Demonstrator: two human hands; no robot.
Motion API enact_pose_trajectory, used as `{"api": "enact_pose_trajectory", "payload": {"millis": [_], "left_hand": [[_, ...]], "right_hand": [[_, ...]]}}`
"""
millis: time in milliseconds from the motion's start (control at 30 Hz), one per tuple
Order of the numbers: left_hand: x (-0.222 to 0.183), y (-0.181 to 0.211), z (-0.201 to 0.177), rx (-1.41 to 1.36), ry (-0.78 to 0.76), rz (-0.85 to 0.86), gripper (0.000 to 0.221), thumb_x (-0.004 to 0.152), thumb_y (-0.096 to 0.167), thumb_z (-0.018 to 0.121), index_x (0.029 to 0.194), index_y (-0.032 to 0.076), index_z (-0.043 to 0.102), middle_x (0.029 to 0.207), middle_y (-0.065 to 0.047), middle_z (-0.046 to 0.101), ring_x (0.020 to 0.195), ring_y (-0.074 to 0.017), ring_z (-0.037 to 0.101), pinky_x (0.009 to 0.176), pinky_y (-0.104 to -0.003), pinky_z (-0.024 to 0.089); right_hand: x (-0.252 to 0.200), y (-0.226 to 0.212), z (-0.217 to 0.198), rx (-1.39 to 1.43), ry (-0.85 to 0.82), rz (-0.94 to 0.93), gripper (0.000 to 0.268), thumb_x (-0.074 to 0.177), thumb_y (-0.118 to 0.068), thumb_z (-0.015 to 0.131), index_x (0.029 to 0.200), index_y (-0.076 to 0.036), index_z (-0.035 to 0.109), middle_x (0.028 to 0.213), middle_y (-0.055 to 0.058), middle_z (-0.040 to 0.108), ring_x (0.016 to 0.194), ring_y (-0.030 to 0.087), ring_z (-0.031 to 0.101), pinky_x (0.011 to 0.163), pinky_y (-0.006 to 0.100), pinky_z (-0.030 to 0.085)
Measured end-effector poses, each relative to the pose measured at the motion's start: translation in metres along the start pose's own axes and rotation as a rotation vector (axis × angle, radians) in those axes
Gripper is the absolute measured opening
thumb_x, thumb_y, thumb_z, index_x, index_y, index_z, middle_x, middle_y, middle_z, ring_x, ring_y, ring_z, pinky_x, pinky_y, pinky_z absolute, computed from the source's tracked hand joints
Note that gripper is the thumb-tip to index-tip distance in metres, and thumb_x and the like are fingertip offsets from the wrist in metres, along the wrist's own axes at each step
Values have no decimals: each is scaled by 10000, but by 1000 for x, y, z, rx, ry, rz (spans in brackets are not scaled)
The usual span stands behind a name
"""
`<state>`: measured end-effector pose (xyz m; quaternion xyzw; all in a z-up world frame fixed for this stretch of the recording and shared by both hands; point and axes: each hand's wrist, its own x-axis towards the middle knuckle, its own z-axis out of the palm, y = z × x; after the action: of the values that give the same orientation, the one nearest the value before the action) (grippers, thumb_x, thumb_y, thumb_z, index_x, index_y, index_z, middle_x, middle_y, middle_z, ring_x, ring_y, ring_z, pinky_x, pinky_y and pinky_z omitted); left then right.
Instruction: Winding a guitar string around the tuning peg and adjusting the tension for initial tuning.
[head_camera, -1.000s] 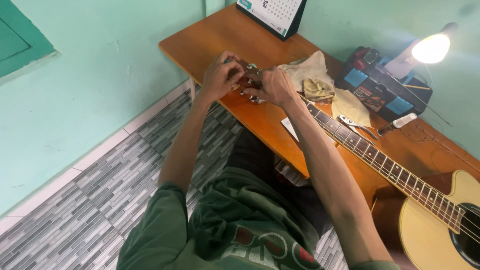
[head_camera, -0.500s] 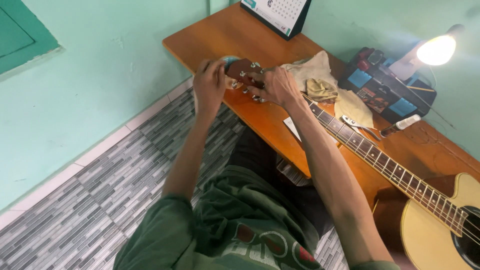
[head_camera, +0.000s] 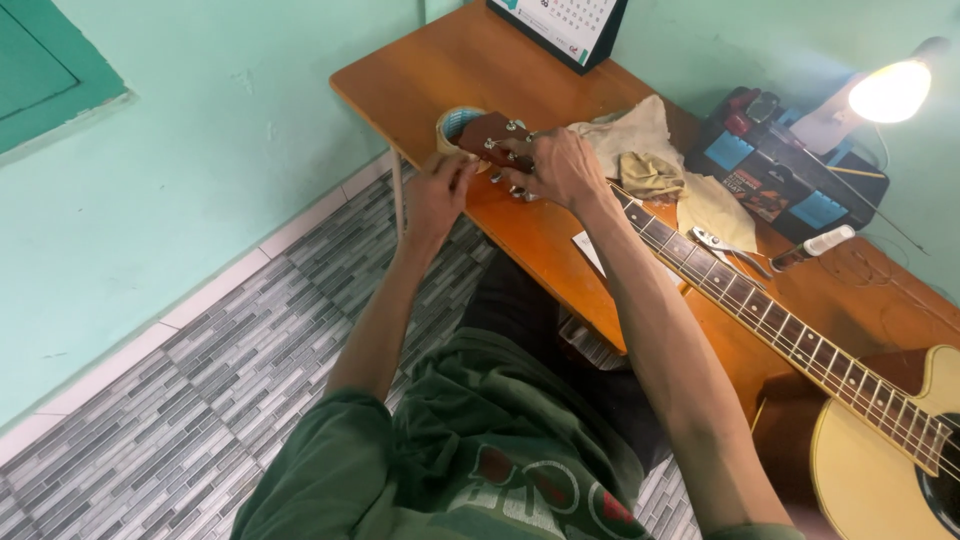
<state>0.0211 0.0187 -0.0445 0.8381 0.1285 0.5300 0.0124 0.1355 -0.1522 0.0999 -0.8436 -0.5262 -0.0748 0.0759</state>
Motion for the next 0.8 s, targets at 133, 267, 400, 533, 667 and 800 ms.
{"api": "enact_pose_trajectory", "payload": {"millis": [133,267,400,533,667,800], "left_hand": [[13,4,-12,-476,-219,-320,422,1095,386,590,792,127,729,568,-17,625,481,-140,609,407,-225,392],[16,8,-1,-805,-302,-577,477,1090,287,563,673,98,698,546,-62,636,467,-98,544,411,-222,370],[24,25,-9,-1292,-322,-1136,218,1034,220,533,1077,36,643,713,-93,613,459,-120,464,427,-273,332],[27,34,-29,-1312,-386,-1250,322,1054,282,531,987,-11,646,733,-40,535,526,-73,481,432,-204,343],[27,34,-41,-716,-229,-582,374,1079,276,612,959,-48,756,651,-134,640,512,-157,610,423,-222,411],[11,14,-14,-392,-258,-305,384,1044,358,680,949,-7,751,605,-110,628,497,-178,597,441,-248,438]], "right_hand": [[0,1,-3,50,11,-32,360,844,-518,802,910,-165,808,736,129,712,798,392,737,685,511,602],[-1,3,-5,74,37,-44,262,896,-462,808,893,-200,810,678,49,701,705,274,728,646,392,584],[7,11,7,104,-15,-42,370,883,-481,758,1193,-279,776,870,157,752,899,405,731,762,566,614],[10,13,16,142,17,-1,374,855,-472,782,1203,-336,767,891,150,766,906,394,737,795,560,618],[7,15,18,213,66,-22,372,827,-380,815,1186,-290,783,947,167,774,935,420,731,806,566,610],[13,20,27,221,83,-2,386,805,-414,842,1181,-348,780,937,127,779,918,408,739,787,535,616]]}}
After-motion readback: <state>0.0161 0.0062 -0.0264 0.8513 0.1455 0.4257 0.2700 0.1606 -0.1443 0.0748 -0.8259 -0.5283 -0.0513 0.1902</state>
